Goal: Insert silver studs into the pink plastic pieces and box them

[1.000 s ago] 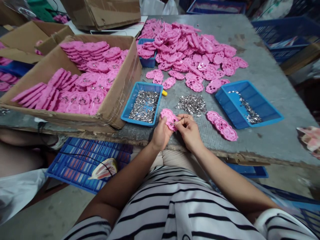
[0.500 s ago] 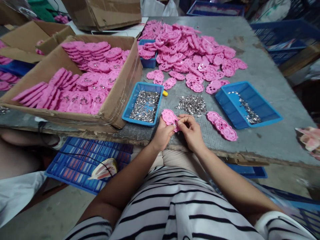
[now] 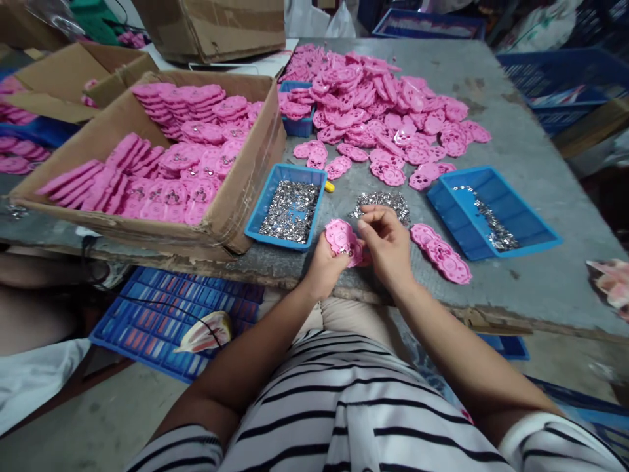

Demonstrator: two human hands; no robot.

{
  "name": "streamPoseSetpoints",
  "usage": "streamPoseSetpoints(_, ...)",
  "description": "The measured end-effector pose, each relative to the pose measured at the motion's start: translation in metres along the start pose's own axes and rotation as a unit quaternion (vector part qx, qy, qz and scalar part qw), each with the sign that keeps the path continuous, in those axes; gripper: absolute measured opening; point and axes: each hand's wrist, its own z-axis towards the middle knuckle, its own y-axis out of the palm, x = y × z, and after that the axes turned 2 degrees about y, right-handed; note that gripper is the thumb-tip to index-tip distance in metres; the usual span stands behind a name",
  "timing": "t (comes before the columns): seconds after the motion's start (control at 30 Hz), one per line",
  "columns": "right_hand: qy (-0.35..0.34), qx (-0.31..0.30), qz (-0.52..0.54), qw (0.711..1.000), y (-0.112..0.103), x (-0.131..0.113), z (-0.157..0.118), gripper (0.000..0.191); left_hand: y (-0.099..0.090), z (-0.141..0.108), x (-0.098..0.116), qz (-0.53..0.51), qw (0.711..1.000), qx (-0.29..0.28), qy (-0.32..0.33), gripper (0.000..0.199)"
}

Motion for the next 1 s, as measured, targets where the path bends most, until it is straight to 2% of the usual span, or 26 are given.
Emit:
streamPoseSetpoints(0.03, -0.035, -0.016, -0.020, 0.999, 0.003, -0.009, 0.010, 0.011, 0.000, 0.000, 0.001, -0.008, 1.000, -0.007, 0.000, 0.052)
streamPoseSetpoints(0.1, -0.101, -0.105, -0.088, 0.985, 0.014, -0.027, 0.030, 0.008, 0.001, 0.002, 0.003, -0.024, 0.999, -0.022, -0.003, 0.052)
streamPoseSetpoints(0.17, -0.153, -0.223, -0.193, 0.943, 0.033, -0.044, 0.049, 0.010, 0.001, 0.003, 0.003, -0.029, 0.999, -0.039, -0.014, 0.049)
streamPoseSetpoints(0.23, -0.184, -0.302, -0.301, 0.886, 0.055, -0.058, 0.063, 0.015, 0.000, 0.004, 0.003, -0.021, 0.999, -0.044, -0.021, 0.046)
streamPoseSetpoints(0.37, -0.187, -0.379, -0.456, 0.783, 0.089, -0.071, 0.071, 0.023, -0.003, 0.005, -0.001, -0.002, 1.000, -0.024, -0.015, 0.046)
streamPoseSetpoints(0.43, -0.199, -0.394, -0.496, 0.748, 0.094, -0.071, 0.070, 0.026, -0.003, 0.005, -0.002, 0.001, 0.999, -0.027, -0.025, 0.047)
streamPoseSetpoints(0.47, -0.208, -0.393, -0.505, 0.740, 0.095, -0.070, 0.069, 0.028, -0.003, 0.005, -0.002, 0.001, 0.999, -0.033, -0.029, 0.047)
streamPoseSetpoints(0.53, -0.220, -0.383, -0.507, 0.741, 0.092, -0.068, 0.070, 0.028, -0.002, 0.005, -0.001, -0.002, 0.998, -0.045, -0.032, 0.049)
streamPoseSetpoints(0.73, -0.204, -0.350, -0.476, 0.781, 0.081, -0.069, 0.075, 0.025, 0.000, 0.007, 0.002, -0.012, 0.998, -0.049, -0.039, 0.057)
streamPoseSetpoints(0.9, -0.213, -0.345, -0.479, 0.778, 0.082, -0.069, 0.076, 0.027, 0.000, 0.007, 0.003, -0.011, 0.998, -0.056, -0.032, 0.060)
streamPoseSetpoints(1.0, -0.210, -0.347, -0.464, 0.787, 0.084, -0.068, 0.077, 0.024, 0.000, 0.007, 0.002, -0.005, 0.998, -0.061, -0.026, 0.059)
